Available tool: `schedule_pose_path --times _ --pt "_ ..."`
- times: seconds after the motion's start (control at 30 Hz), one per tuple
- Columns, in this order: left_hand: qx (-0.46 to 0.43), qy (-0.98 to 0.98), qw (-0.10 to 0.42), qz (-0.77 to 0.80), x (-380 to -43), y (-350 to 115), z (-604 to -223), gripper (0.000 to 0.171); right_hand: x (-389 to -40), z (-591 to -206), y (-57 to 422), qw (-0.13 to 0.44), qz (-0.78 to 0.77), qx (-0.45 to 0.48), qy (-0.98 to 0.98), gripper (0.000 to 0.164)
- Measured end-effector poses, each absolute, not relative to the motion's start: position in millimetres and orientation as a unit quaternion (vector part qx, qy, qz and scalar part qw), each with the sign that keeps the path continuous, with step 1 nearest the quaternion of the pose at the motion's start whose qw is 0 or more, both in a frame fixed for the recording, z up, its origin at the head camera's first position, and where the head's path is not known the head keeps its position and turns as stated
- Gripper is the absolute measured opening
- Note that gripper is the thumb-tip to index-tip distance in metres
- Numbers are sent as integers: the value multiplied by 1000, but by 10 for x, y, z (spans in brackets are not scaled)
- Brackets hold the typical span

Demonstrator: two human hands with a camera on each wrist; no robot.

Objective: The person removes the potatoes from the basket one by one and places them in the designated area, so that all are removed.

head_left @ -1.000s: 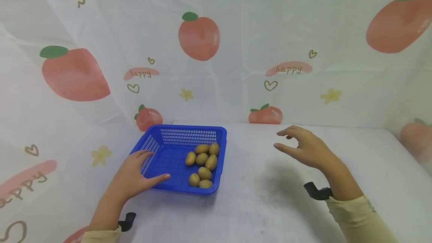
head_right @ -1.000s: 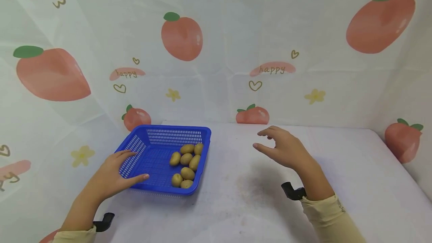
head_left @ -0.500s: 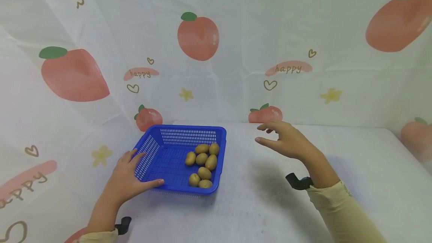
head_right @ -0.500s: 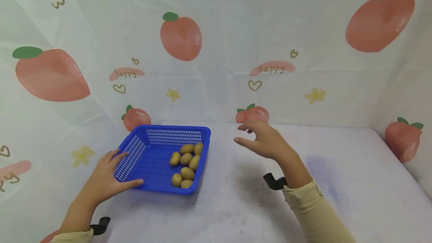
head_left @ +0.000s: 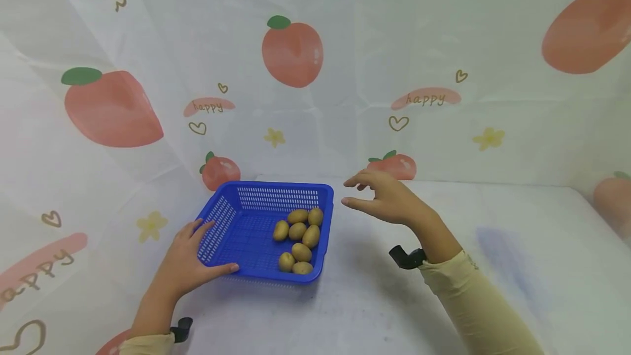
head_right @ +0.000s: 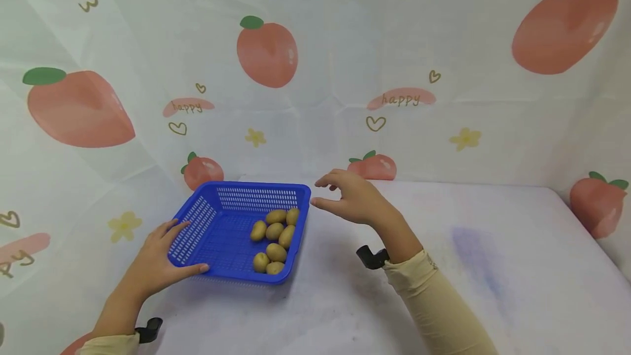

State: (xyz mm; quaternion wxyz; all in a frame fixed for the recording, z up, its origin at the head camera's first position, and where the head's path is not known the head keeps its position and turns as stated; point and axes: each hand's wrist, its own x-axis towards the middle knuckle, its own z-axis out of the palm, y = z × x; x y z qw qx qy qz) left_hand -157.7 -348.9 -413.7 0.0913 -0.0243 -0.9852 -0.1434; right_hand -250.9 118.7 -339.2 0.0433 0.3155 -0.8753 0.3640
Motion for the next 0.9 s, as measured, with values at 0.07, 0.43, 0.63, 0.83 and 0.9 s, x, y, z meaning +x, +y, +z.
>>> schedule_pose_path --times 0.07,0.43,0.63,0.83,0.9 --pt "-23 -986 89 -143 -1572 -3495 -4144 130 -2531 -3376 1097 32 369 320 -872 43" --pt "-23 -987 84 -139 -1601 -3522 -4178 132 -2754 -3418 566 -28 364 374 -852 46" --pt "-28 -987 85 -131 -1627 -3523 -4189 133 -2853 -3468 321 -40 345 397 -850 48" --pt "-34 -990 87 -109 -1634 -3537 -4229 135 -2924 -3453 64 -61 322 415 -849 46" --pt "-36 -991 87 -99 -1638 -3536 -4244 135 -2940 -3432 -29 -74 318 420 -847 44"
